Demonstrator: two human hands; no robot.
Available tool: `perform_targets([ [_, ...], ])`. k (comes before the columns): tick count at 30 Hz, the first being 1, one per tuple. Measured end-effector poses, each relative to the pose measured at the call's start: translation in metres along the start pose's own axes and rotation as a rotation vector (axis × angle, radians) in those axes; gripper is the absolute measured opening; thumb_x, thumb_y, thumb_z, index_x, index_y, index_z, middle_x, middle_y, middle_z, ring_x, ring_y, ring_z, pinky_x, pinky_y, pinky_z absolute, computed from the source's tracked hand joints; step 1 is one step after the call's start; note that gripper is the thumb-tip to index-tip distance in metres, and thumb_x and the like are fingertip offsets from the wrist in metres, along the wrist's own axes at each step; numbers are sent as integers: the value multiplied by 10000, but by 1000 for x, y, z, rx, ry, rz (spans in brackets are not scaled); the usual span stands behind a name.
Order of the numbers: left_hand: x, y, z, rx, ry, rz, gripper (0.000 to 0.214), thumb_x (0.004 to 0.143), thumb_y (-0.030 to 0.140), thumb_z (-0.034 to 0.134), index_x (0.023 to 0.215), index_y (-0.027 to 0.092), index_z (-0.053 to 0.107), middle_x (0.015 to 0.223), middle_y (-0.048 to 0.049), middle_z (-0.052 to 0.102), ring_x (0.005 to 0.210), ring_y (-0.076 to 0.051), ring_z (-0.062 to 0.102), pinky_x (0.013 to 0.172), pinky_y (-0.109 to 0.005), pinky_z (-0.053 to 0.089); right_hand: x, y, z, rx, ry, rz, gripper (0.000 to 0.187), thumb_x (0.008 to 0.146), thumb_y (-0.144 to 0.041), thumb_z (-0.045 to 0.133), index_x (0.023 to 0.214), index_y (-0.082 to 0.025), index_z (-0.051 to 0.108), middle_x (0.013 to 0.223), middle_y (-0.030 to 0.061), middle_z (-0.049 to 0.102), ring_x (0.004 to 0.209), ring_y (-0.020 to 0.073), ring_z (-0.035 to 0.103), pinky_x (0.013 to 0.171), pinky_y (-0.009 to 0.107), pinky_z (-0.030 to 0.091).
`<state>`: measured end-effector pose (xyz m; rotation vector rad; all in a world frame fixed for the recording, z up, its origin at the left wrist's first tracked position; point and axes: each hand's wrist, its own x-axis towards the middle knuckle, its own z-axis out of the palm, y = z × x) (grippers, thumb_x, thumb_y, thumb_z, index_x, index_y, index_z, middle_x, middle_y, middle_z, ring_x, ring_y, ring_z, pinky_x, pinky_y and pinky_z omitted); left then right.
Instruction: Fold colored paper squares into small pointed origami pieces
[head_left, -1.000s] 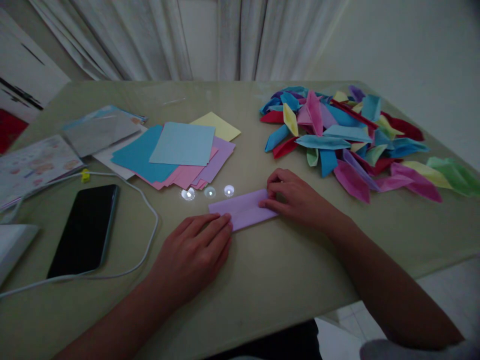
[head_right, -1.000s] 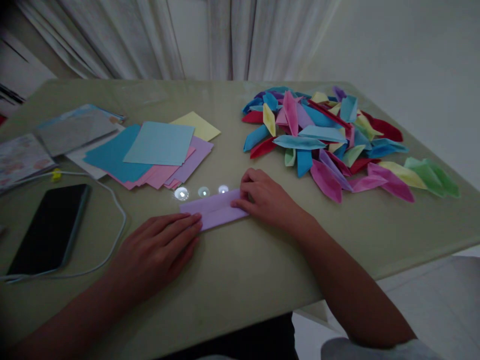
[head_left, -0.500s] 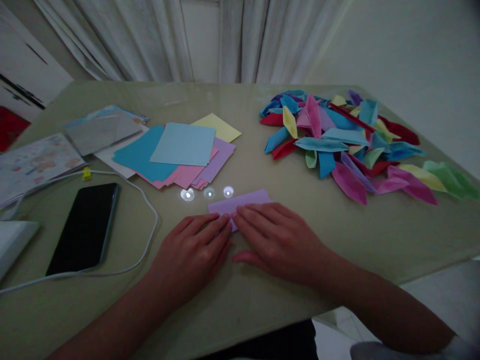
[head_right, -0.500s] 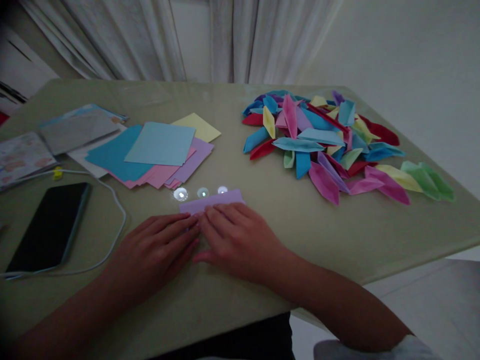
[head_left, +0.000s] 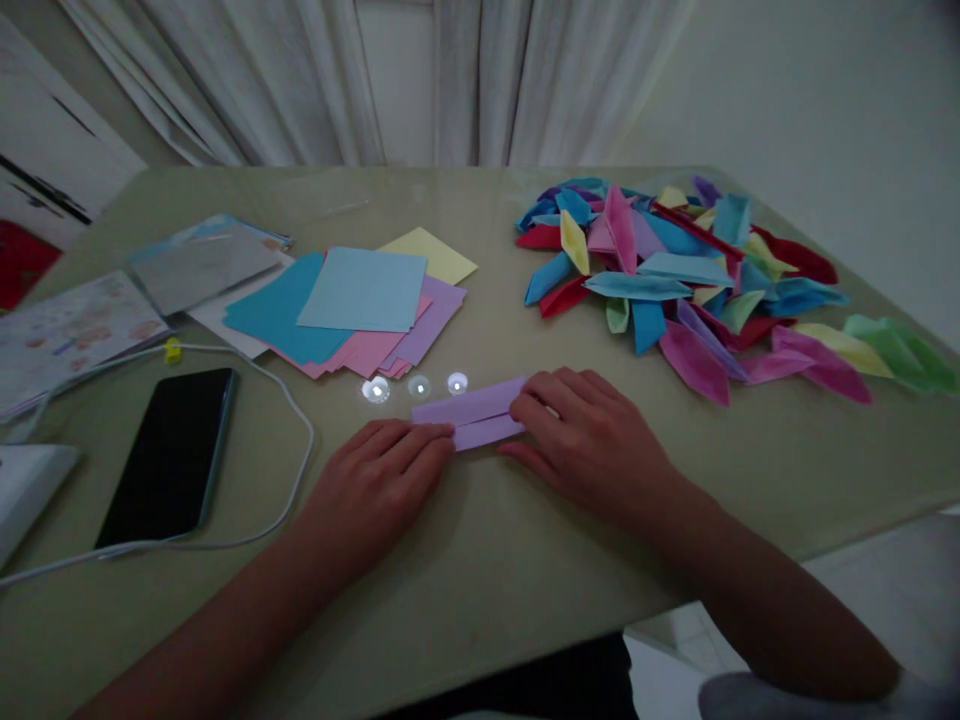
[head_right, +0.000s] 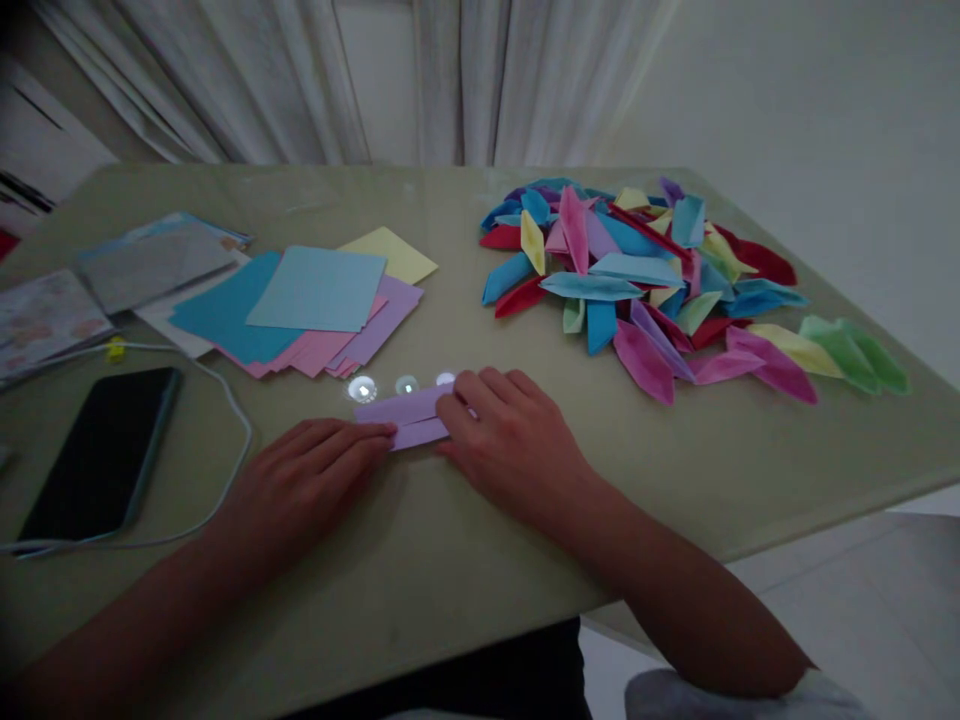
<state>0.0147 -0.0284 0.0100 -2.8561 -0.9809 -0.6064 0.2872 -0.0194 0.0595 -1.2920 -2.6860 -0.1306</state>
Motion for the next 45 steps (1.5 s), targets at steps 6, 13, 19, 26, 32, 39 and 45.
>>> perform_targets([
  [6, 0, -10, 8, -162, 57, -205, 251, 1134, 156, 472, 1208, 152, 712, 1185, -94, 803, 1048, -241, 787, 908, -391, 656, 13, 18, 22, 374, -152, 7, 222, 1141, -296, 562, 1073, -175, 735, 1055, 102, 761, 944, 236, 674, 829, 354, 464],
  [13, 1, -14, 17, -154, 96, -269, 282, 1136, 274, 535, 1300, 180, 744, 1279, -130, 778, 1147, -279, 752, 1016, -464, 644, 21, 21, 38, 527, -123, 194, 139, 1069, -296, 702, 1009, -171, 708, 1016, 72, 713, 900, 208, 654, 807, 326, 453],
  [19, 1, -14, 17, -104, 30, -310, 224, 1099, 279, 608, 1225, 162, 753, 1228, -147, 764, 1139, -325, 694, 1014, -535, 587, 17, 19, 33, 460, -95, 160, 105, 1073, -278, 681, 1115, -184, 704, 1182, 112, 693, 1113, 271, 632, 949, 397, 496],
  [26, 5, -12, 6, -348, -90, -434, 98, 1053, 284, 648, 991, 214, 679, 1012, -67, 721, 959, -275, 665, 879, -459, 539, 15, 33, 27, 598, -143, 96, 174, 984, -291, 800, 1111, -188, 741, 1206, 107, 668, 1122, 259, 638, 972, 389, 519],
  [32, 5, -7, 6, -520, -32, -449, 148, 1049, 171, 581, 1152, 211, 681, 1012, -46, 712, 916, -219, 702, 809, -363, 571, 15, 32, 23, 646, -148, 94, 142, 977, -253, 801, 1017, -177, 688, 1075, 70, 683, 999, 226, 634, 881, 338, 485],
  [39, 6, -3, -2, -448, 173, -333, 233, 1069, 118, 589, 1209, 245, 725, 1097, -46, 687, 997, -175, 707, 873, -303, 583, 16, 35, 23, 662, -74, -2, 96, 1019, -177, 706, 1097, -184, 761, 1046, 76, 718, 973, 218, 658, 850, 327, 485],
  [45, 3, 2, -5, -71, 117, -76, 280, 1073, 149, 611, 1330, 202, 707, 1220, -101, 817, 1026, -266, 739, 937, -443, 548, 10, 12, 34, 364, 187, -252, 217, 1104, -271, 607, 1062, -204, 809, 974, 84, 721, 900, 219, 605, 819, 368, 453],
])
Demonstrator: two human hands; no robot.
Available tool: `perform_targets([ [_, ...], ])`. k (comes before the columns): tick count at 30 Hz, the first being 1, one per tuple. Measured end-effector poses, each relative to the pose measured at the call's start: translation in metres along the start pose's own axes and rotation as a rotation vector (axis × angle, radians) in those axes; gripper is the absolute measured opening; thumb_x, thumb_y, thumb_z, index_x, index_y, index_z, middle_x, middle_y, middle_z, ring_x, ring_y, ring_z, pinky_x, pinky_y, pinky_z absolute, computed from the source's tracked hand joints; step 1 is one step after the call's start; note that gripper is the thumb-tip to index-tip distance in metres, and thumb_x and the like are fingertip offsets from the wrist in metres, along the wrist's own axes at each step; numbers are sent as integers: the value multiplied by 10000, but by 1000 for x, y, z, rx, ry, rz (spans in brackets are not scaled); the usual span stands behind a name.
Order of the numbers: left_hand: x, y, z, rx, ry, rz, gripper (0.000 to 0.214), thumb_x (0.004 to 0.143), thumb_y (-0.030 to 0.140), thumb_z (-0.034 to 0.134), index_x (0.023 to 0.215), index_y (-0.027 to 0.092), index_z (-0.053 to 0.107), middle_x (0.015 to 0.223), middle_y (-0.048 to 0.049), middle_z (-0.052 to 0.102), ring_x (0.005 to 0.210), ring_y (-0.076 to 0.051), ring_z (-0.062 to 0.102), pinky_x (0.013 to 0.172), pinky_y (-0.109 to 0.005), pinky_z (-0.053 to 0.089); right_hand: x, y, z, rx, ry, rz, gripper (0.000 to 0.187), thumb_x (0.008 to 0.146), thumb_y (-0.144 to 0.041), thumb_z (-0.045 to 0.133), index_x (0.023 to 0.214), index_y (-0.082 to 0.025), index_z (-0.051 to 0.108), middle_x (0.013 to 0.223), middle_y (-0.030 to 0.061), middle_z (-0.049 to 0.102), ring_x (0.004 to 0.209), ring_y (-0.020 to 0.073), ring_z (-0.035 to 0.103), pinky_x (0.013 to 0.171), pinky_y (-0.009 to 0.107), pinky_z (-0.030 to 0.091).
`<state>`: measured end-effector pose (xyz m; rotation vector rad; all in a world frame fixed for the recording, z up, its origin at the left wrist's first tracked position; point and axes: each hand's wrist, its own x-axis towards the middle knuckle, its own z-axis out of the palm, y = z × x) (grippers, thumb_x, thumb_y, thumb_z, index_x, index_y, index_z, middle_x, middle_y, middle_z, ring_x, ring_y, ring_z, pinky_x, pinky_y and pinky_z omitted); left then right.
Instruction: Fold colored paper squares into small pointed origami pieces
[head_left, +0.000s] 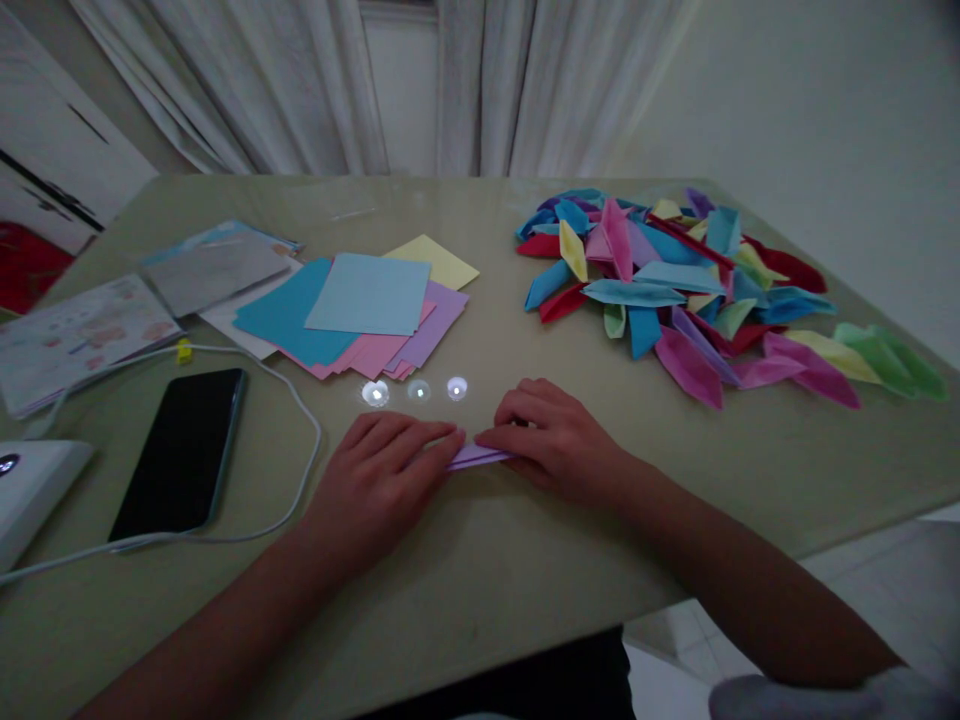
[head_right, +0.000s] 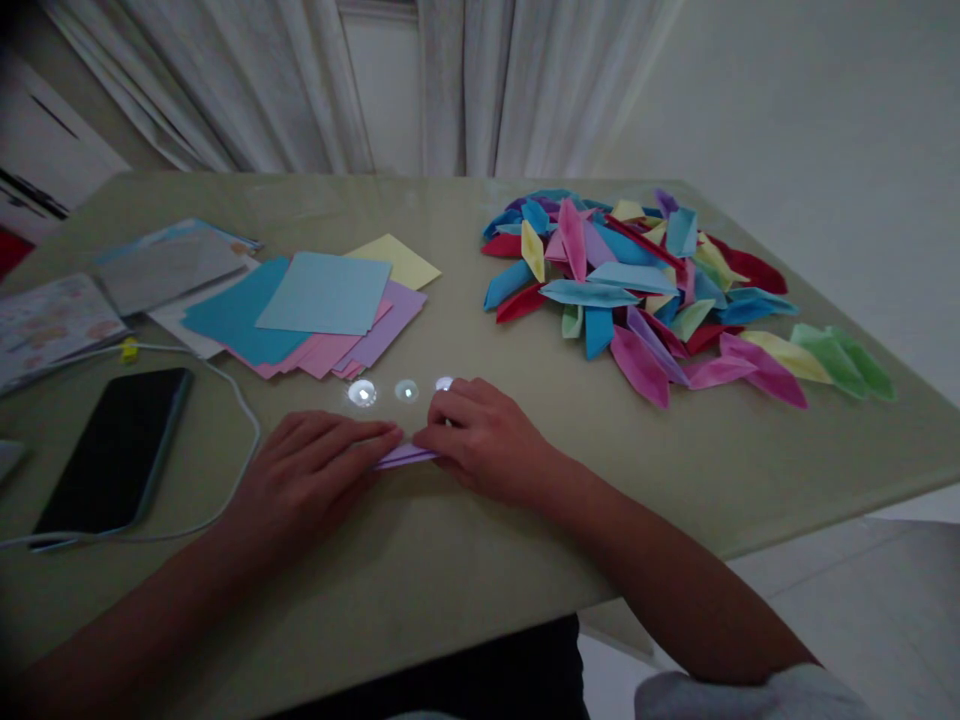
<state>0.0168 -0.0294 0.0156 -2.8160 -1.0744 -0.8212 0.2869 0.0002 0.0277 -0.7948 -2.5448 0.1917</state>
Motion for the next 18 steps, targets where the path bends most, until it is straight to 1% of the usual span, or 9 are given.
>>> perform_targets([
  [1, 0, 1, 0, 25, -14, 45, 245, 1084, 143, 586, 1278, 190, 727, 1182, -95, 835, 982, -263, 746, 910, -438, 546, 0, -5, 3, -16, -6, -29, 234, 1117, -316, 605, 1093, -199, 807, 981, 85, 725, 900, 217, 605, 824, 370, 458],
  [3, -1, 1, 0, 23, -21, 78, 235, 1101, 131, 533, 1199, 163, 745, 1095, -93, 848, 903, -249, 752, 852, -416, 549, -1, -11, 7, -30, -6, -65, 266, 1124, -373, 611, 1150, -187, 799, 982, 83, 730, 895, 211, 608, 813, 365, 459],
  [5, 0, 0, 0, -14, -38, 74, 246, 1111, 138, 508, 1169, 147, 747, 1003, -87, 842, 830, -234, 749, 793, -394, 551, -1, -13, 5, -33, -4, -82, 262, 1128, -362, 610, 1164, -183, 798, 970, 76, 732, 877, 201, 615, 790, 359, 450],
  [7, 1, -2, -1, -77, -69, 54, 259, 1108, 128, 497, 1164, 155, 749, 926, -62, 825, 764, -215, 740, 730, -365, 546, -1, -8, -1, -17, -21, -66, 264, 1138, -327, 586, 1125, -186, 809, 954, 71, 734, 862, 194, 626, 779, 355, 445],
  [9, 1, -6, -3, -161, -95, -7, 287, 1095, 105, 485, 1174, 179, 751, 900, -40, 821, 751, -199, 743, 705, -337, 549, 0, -1, -10, 27, -46, 4, 312, 1147, -333, 558, 1068, -184, 821, 946, 76, 735, 864, 197, 638, 778, 351, 454],
  [11, 3, -10, -5, -249, -108, -102, 317, 1081, 96, 474, 1163, 210, 759, 897, -28, 824, 774, -193, 756, 714, -321, 568, 1, 6, -18, 83, -63, 76, 328, 1149, -334, 545, 1067, -187, 828, 966, 85, 741, 883, 202, 647, 778, 338, 468],
  [13, 4, -13, -8, -327, -139, -185, 329, 1071, 110, 466, 1100, 229, 771, 911, -29, 828, 806, -197, 768, 751, -323, 598, 1, 10, -23, 127, -85, 127, 321, 1145, -338, 553, 1074, -196, 831, 990, 89, 752, 908, 207, 660, 790, 329, 484],
  [15, 6, -13, -11, -389, -170, -244, 330, 1062, 134, 464, 996, 235, 771, 920, -30, 828, 810, -197, 771, 779, -326, 618, 1, 14, -25, 177, -123, 163, 304, 1142, -327, 557, 1094, -198, 827, 992, 84, 771, 914, 203, 686, 799, 316, 493],
  [18, 9, -12, -12, -461, -169, -307, 324, 1043, 156, 467, 924, 237, 757, 894, -20, 821, 778, -190, 768, 787, -319, 622, -1, 19, -27, 264, -168, 191, 283, 1138, -252, 533, 1128, -193, 810, 951, 59, 802, 867, 177, 727, 794, 285, 491],
])
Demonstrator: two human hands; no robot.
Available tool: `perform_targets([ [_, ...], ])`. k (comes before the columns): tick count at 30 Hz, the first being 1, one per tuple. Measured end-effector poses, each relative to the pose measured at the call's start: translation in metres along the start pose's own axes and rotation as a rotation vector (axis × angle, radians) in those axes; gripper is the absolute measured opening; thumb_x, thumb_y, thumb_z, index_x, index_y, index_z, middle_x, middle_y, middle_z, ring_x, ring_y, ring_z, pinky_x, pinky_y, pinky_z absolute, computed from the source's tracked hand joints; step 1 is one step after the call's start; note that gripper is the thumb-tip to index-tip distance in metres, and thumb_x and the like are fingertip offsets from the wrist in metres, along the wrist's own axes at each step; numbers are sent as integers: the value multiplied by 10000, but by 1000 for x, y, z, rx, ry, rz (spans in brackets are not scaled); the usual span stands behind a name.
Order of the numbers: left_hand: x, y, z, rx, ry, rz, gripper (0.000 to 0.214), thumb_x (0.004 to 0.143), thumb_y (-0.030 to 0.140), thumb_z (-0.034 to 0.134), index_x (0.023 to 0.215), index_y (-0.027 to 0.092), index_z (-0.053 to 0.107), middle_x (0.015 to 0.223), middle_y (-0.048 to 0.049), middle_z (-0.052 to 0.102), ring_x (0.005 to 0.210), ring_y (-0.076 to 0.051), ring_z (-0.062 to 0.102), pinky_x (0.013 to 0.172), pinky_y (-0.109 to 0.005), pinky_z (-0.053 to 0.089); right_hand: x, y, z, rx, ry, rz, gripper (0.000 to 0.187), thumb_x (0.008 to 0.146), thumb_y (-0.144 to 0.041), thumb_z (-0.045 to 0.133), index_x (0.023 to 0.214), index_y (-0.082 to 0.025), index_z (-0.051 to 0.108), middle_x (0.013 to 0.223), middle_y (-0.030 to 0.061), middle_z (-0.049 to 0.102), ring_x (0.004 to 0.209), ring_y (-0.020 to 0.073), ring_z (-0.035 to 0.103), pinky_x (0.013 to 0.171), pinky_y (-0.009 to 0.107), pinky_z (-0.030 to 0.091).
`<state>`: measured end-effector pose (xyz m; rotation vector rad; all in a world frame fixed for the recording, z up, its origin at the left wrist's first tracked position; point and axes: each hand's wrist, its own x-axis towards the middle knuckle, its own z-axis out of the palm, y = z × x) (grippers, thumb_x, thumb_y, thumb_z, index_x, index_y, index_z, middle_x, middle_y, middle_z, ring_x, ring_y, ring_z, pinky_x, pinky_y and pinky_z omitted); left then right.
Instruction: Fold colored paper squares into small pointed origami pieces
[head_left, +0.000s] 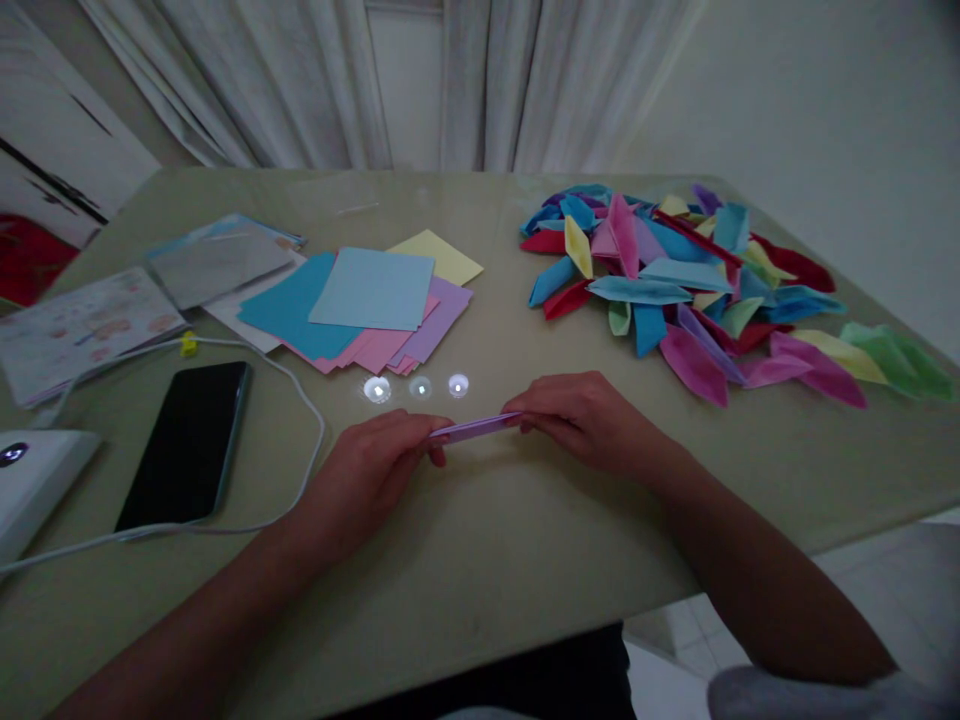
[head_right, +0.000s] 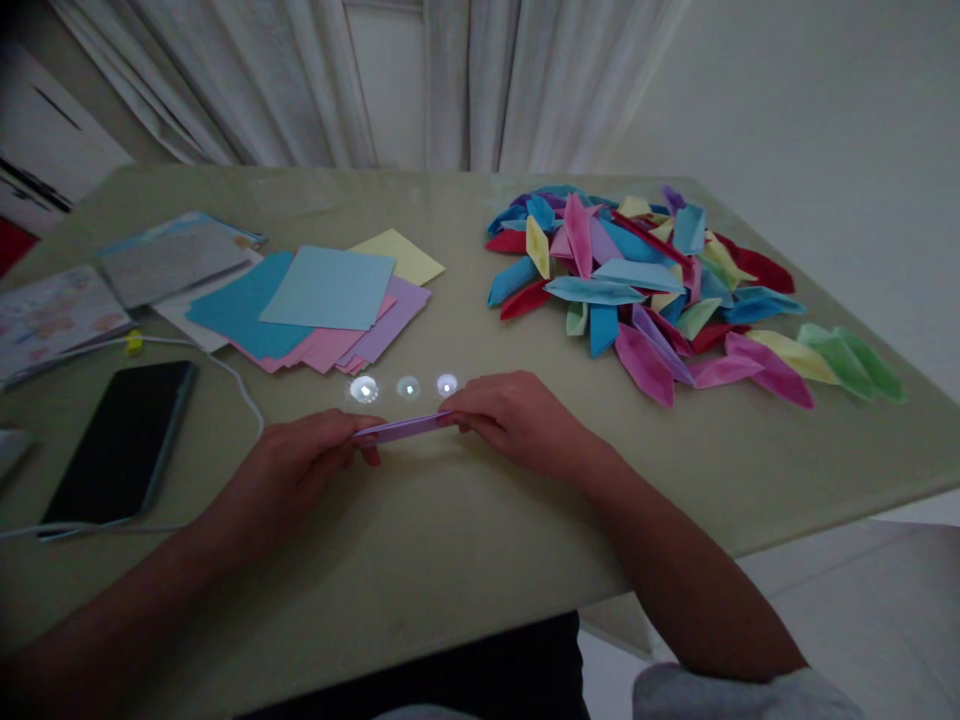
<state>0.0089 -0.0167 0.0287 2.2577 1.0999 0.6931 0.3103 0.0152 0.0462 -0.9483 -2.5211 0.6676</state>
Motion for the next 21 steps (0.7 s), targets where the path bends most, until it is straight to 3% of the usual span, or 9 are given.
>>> perform_targets([
  [5, 6, 2, 2, -103, 64, -65, 314, 1067, 242, 479, 873, 246, 726, 818, -11, 799, 715, -192, 737, 728, -315, 579, 1, 5, -4, 43, 21, 14, 267, 1104, -189, 535, 1084, -187, 801, 863, 31, 797, 775, 158, 718, 759, 258, 467],
  [11, 8, 2, 0, -123, 38, -147, 343, 1083, 300, 500, 832, 224, 720, 666, 40, 683, 559, -143, 582, 613, -271, 453, 2, 5, -8, 100, 29, 21, 256, 1105, -240, 565, 1008, -172, 791, 780, 14, 749, 704, 145, 676, 727, 250, 449],
  [14, 8, -3, -4, -143, 133, -222, 291, 1074, 345, 543, 913, 226, 754, 730, 27, 726, 586, -151, 593, 605, -278, 458, 0, 15, -16, 120, 85, 89, 261, 1094, -284, 587, 962, -184, 788, 735, -1, 725, 663, 144, 641, 691, 259, 430],
  [18, 11, -9, -2, -233, 371, -380, 251, 1058, 399, 596, 983, 217, 752, 870, -28, 806, 712, -185, 675, 694, -316, 553, 1, 24, -21, 126, 355, 318, 393, 1068, -363, 636, 725, -185, 707, 632, -17, 626, 576, 136, 531, 601, 280, 365],
  [21, 11, -6, 9, -545, 356, -422, 309, 1076, 487, 599, 1174, 214, 707, 990, -69, 846, 729, -184, 706, 740, -344, 595, 3, 18, -14, 239, 336, 317, 388, 1074, -412, 644, 782, -178, 749, 621, -24, 620, 543, 126, 509, 567, 277, 355],
])
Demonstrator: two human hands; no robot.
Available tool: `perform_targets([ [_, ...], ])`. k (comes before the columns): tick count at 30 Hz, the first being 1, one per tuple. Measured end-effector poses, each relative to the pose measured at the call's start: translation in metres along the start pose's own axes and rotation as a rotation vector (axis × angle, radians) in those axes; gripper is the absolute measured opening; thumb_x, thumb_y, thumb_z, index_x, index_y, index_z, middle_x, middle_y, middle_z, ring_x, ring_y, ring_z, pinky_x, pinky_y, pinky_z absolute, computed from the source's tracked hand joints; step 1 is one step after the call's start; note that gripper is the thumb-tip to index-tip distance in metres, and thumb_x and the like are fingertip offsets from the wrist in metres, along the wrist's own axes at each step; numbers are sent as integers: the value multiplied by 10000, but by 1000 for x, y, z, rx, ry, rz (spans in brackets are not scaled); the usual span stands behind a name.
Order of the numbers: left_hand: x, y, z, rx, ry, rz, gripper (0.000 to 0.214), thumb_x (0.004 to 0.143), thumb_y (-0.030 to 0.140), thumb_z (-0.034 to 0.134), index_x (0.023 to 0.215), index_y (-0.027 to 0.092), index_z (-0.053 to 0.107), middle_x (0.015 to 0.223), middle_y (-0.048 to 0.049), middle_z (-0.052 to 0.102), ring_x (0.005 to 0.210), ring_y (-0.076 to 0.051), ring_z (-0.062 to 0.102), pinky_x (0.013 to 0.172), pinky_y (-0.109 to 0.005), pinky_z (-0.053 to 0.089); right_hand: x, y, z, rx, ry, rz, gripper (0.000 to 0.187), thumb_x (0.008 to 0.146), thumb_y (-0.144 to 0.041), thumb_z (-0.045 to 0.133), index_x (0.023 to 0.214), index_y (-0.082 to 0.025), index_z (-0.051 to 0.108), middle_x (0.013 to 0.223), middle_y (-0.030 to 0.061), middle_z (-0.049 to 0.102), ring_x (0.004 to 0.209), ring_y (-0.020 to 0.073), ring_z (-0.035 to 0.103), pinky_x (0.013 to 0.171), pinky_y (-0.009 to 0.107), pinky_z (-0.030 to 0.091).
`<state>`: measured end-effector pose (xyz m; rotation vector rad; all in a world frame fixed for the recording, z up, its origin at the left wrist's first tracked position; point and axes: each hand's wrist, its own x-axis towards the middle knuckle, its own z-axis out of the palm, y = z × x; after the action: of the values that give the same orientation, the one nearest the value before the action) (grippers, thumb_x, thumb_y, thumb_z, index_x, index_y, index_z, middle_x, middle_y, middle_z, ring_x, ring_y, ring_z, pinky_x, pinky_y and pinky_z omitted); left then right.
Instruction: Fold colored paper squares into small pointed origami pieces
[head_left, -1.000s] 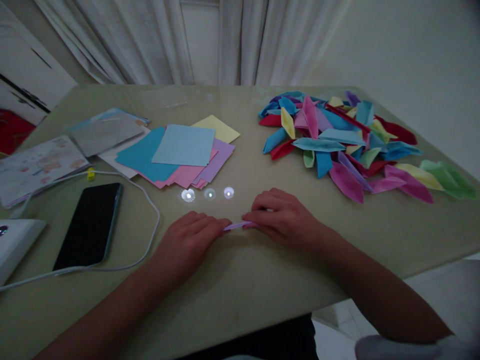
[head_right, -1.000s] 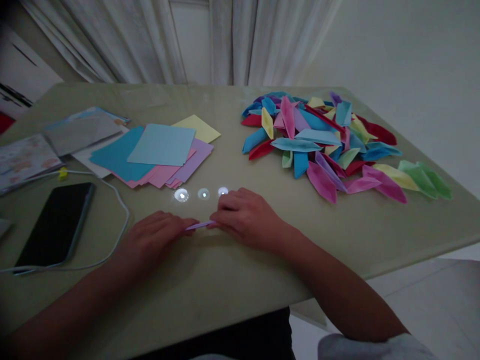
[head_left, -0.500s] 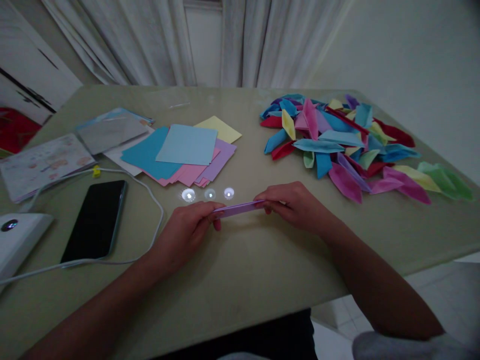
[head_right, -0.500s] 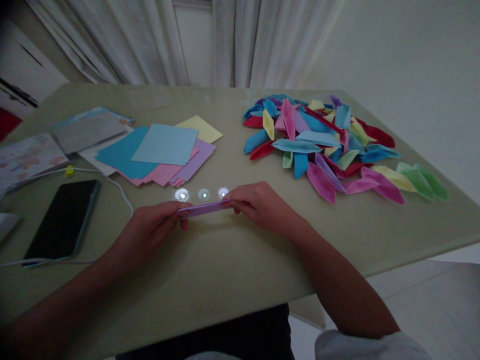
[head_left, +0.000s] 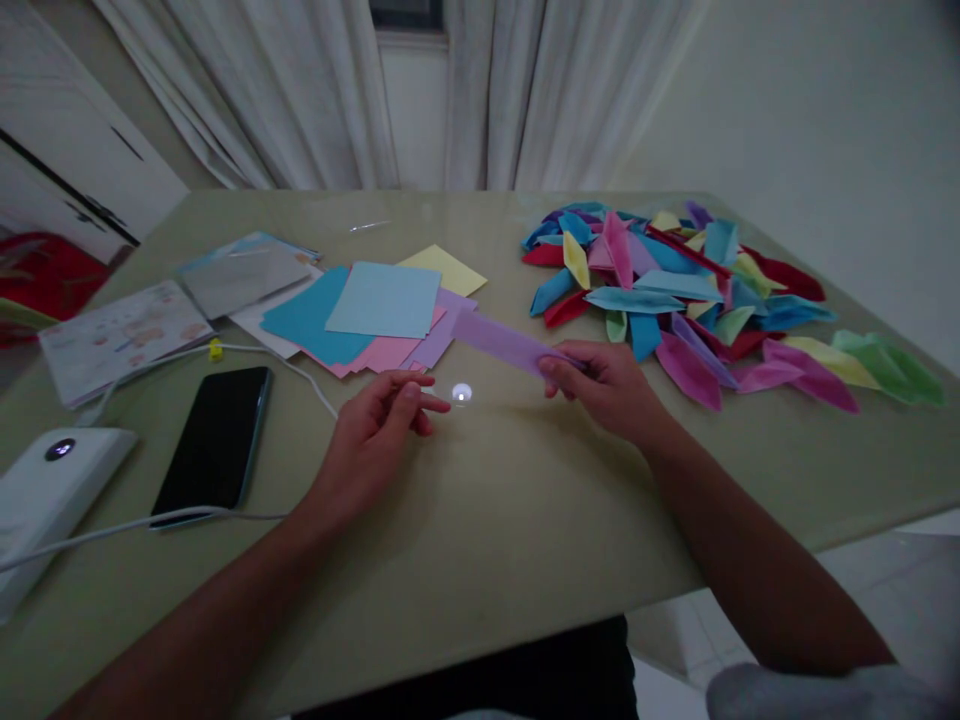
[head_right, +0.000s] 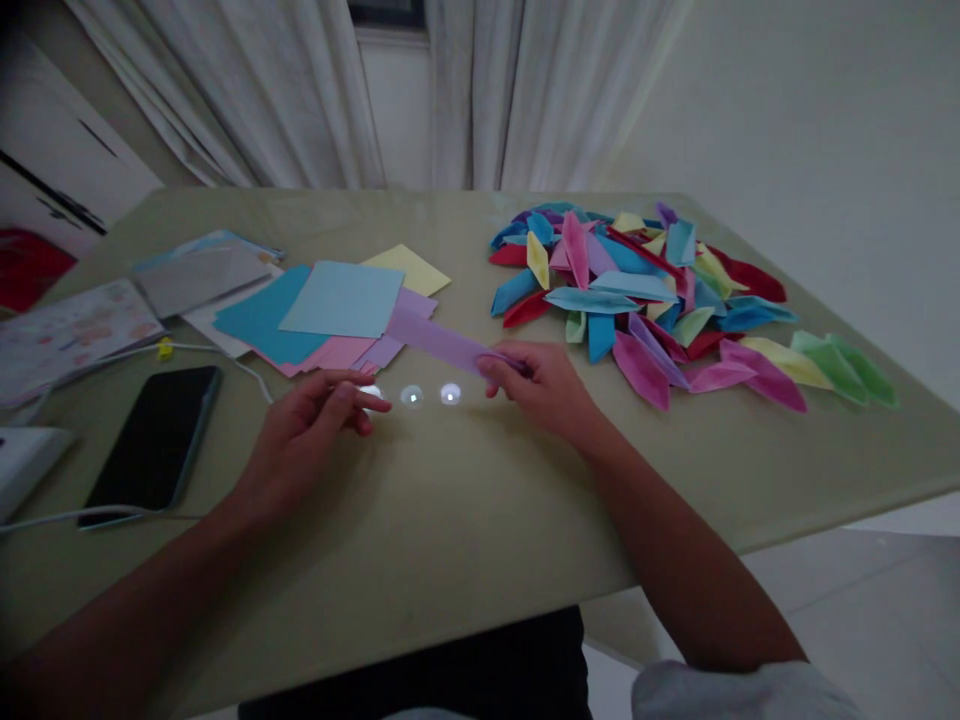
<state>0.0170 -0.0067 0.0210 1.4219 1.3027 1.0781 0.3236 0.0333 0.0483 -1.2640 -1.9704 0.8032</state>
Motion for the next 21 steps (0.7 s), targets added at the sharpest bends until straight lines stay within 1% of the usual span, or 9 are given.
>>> perform_targets([
  [1, -2, -1, 3, -109, -21, -28, 354, 1083, 517, 592, 1265, 225, 676, 1059, -80, 852, 738, -178, 715, 753, -345, 602, -1, -2, 5, 27, -47, -25, 364, 1076, -408, 647, 821, -177, 767, 659, -14, 661, 567, 129, 539, 582, 275, 374],
  [3, -7, -2, 7, -296, -20, -64, 412, 1082, 572, 595, 1325, 245, 656, 1099, -80, 851, 731, -160, 715, 744, -320, 600, -4, -6, 14, 52, -141, -105, 300, 1078, -382, 655, 905, -179, 794, 757, 12, 742, 654, 144, 624, 643, 272, 424],
  [6, -10, -4, 10, -407, -13, -91, 410, 1048, 588, 666, 1233, 225, 711, 1040, -64, 840, 715, -137, 701, 721, -273, 583, -6, -7, 23, 24, -220, -193, 240, 1075, -356, 666, 990, -182, 809, 859, 41, 789, 757, 169, 685, 718, 281, 458],
  [8, -10, -4, 10, -408, -24, -105, 397, 1018, 582, 719, 1139, 205, 736, 1005, -60, 830, 704, -130, 692, 708, -260, 577, -6, -7, 24, 7, -229, -195, 230, 1071, -358, 673, 1030, -180, 812, 890, 49, 791, 784, 179, 694, 734, 286, 464],
  [10, -9, -4, 11, -422, -31, -126, 398, 993, 581, 752, 1089, 196, 737, 996, -59, 824, 700, -131, 690, 706, -264, 581, -6, -7, 24, 8, -231, -155, 236, 1060, -378, 691, 1065, -176, 813, 905, 49, 785, 797, 185, 693, 738, 289, 466],
  [12, -9, -4, 11, -457, -19, -157, 406, 962, 566, 793, 1119, 197, 731, 984, -51, 816, 716, -140, 702, 730, -279, 595, -5, -8, 22, 25, -231, -101, 275, 1052, -417, 696, 1076, -170, 812, 899, 43, 770, 785, 183, 679, 717, 288, 456],
  [16, -10, -2, 11, -537, 9, -185, 428, 890, 478, 875, 1184, 212, 715, 888, 2, 766, 778, -157, 729, 803, -301, 614, -5, -8, 20, 82, -240, 7, 381, 1093, -478, 593, 1015, -164, 796, 839, 22, 713, 729, 163, 609, 662, 286, 410],
  [19, -10, -2, 8, -571, -62, -143, 351, 887, 380, 876, 1148, 234, 693, 938, 5, 770, 843, -160, 742, 832, -292, 605, -4, -5, 20, 138, -274, 81, 428, 1100, -499, 565, 901, -171, 753, 768, -1, 635, 699, 153, 554, 649, 289, 387],
  [21, -11, -4, 7, -583, -105, -95, 315, 895, 301, 862, 1130, 270, 655, 986, 13, 781, 874, -155, 743, 829, -272, 589, -3, -1, 21, 172, -272, 106, 407, 1094, -496, 575, 906, -177, 742, 800, 5, 643, 737, 164, 568, 671, 292, 402],
])
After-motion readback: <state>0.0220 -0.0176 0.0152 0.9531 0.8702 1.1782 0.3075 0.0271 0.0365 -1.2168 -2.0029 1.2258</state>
